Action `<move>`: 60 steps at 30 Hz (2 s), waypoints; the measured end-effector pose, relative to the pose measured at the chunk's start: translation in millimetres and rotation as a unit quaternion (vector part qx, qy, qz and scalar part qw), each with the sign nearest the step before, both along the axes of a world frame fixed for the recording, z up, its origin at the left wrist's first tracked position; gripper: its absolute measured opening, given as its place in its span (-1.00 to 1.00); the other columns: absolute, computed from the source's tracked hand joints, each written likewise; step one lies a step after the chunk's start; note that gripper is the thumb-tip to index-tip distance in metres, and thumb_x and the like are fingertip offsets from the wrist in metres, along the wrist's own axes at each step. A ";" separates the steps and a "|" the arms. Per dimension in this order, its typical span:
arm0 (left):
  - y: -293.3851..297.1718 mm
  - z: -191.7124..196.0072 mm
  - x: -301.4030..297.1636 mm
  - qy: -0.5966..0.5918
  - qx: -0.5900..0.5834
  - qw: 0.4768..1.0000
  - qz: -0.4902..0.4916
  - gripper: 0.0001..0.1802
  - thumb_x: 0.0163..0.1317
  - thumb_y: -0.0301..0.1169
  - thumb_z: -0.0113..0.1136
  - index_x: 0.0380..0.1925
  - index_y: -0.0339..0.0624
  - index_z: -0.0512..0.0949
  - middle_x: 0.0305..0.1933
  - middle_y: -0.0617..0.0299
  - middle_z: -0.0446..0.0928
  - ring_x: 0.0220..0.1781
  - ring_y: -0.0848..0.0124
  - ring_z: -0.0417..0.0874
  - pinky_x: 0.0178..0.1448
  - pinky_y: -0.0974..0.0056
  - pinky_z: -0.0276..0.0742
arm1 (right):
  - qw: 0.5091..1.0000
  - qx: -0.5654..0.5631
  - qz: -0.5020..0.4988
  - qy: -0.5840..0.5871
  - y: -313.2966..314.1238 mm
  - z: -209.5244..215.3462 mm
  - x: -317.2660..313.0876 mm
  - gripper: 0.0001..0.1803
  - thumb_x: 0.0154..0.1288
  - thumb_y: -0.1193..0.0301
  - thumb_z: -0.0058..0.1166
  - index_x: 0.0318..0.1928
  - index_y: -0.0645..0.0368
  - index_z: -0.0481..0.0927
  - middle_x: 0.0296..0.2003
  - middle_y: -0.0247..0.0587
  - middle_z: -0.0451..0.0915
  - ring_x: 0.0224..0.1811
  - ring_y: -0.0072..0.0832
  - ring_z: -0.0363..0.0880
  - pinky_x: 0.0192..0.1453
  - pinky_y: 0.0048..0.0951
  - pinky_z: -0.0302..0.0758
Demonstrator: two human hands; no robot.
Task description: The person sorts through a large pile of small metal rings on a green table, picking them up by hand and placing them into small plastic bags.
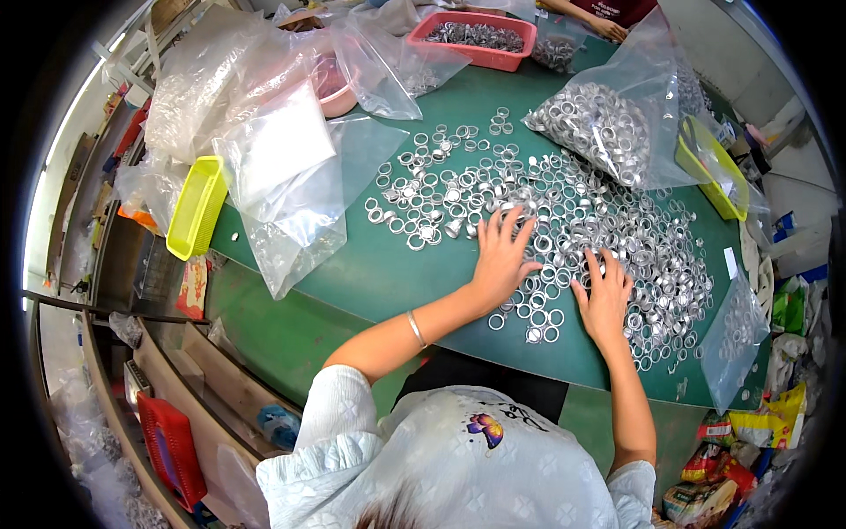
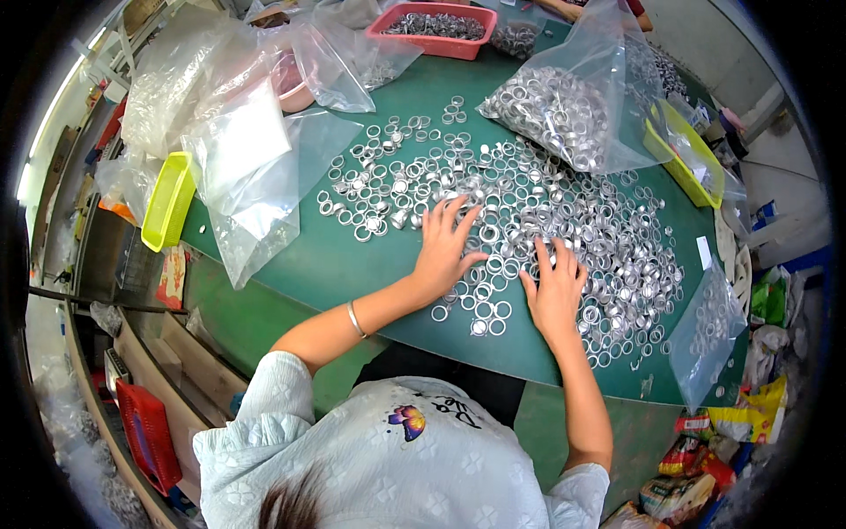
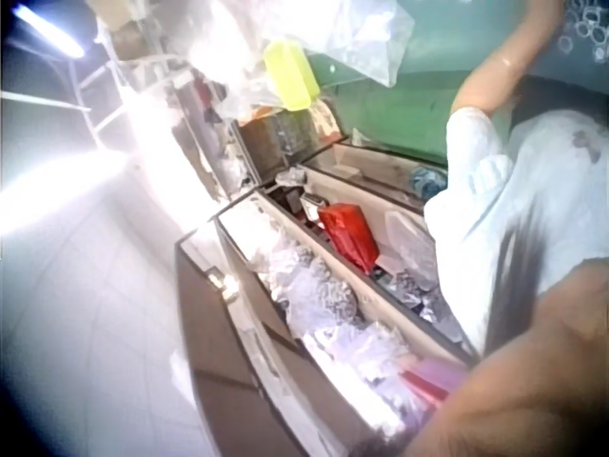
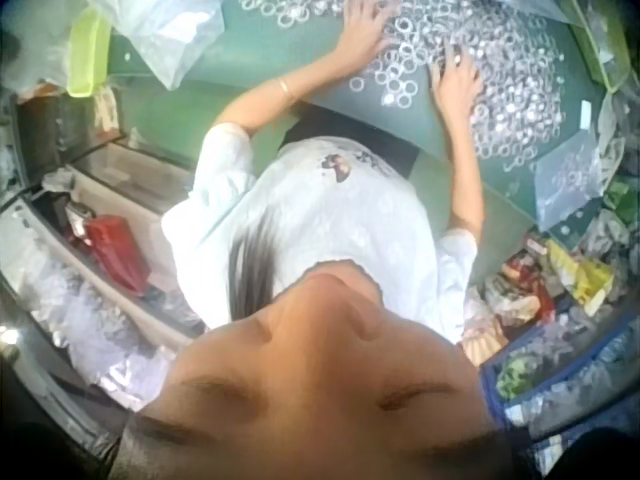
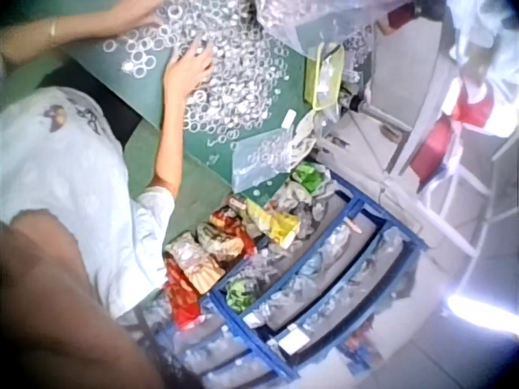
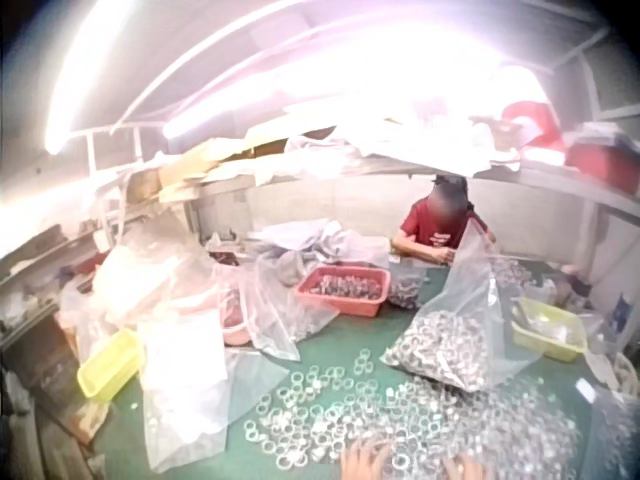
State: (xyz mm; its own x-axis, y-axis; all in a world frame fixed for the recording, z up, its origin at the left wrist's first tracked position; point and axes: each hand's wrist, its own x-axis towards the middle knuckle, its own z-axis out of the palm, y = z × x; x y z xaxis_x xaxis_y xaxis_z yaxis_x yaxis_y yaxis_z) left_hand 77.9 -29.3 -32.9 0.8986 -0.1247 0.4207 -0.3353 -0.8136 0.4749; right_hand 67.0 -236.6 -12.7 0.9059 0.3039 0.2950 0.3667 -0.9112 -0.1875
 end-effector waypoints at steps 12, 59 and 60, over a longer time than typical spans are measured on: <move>33.6 28.5 -41.8 0.011 -0.097 0.982 -0.162 -0.58 0.04 -0.50 0.20 -0.03 -0.17 0.46 0.19 -0.03 0.27 0.29 -0.04 0.22 0.34 0.01 0.15 | 0.988 0.095 0.113 0.038 49.2 33.5 -38.3 -0.31 -0.09 0.27 0.30 0.12 0.08 0.38 0.17 0.02 0.23 0.25 0.01 0.15 0.25 -0.01 0.09; 59.6 8.5 -82.4 0.255 -0.463 0.848 -0.041 -0.87 0.26 -0.55 -0.03 -0.21 -0.30 0.45 -0.29 0.16 0.49 -0.36 0.49 0.53 -0.33 0.46 0.40 | 0.993 0.113 0.026 0.026 48.3 16.5 -61.0 -0.70 -0.08 0.40 0.28 -0.25 0.13 0.57 -0.24 -0.28 0.42 -0.15 -0.29 0.33 -0.08 -0.28 0.20; 53.6 12.2 -78.4 0.225 -0.390 0.892 -0.046 -0.85 0.23 -0.57 -0.01 -0.20 -0.28 0.45 -0.31 0.17 0.48 -0.38 0.49 0.51 -0.34 0.45 0.39 | 0.994 0.100 0.029 0.041 48.1 11.9 -63.1 -0.69 -0.07 0.40 0.28 -0.23 0.12 0.57 -0.22 -0.28 0.42 -0.14 -0.30 0.33 -0.05 -0.27 0.19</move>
State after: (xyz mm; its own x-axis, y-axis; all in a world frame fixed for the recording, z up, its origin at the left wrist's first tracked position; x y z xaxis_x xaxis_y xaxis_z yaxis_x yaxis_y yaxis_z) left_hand -0.4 24.2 -20.7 0.9994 -0.0329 0.0113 -0.0163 -0.1567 0.9875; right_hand 3.9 -188.5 -0.8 0.9120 0.2987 0.2812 0.3936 -0.8302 -0.3948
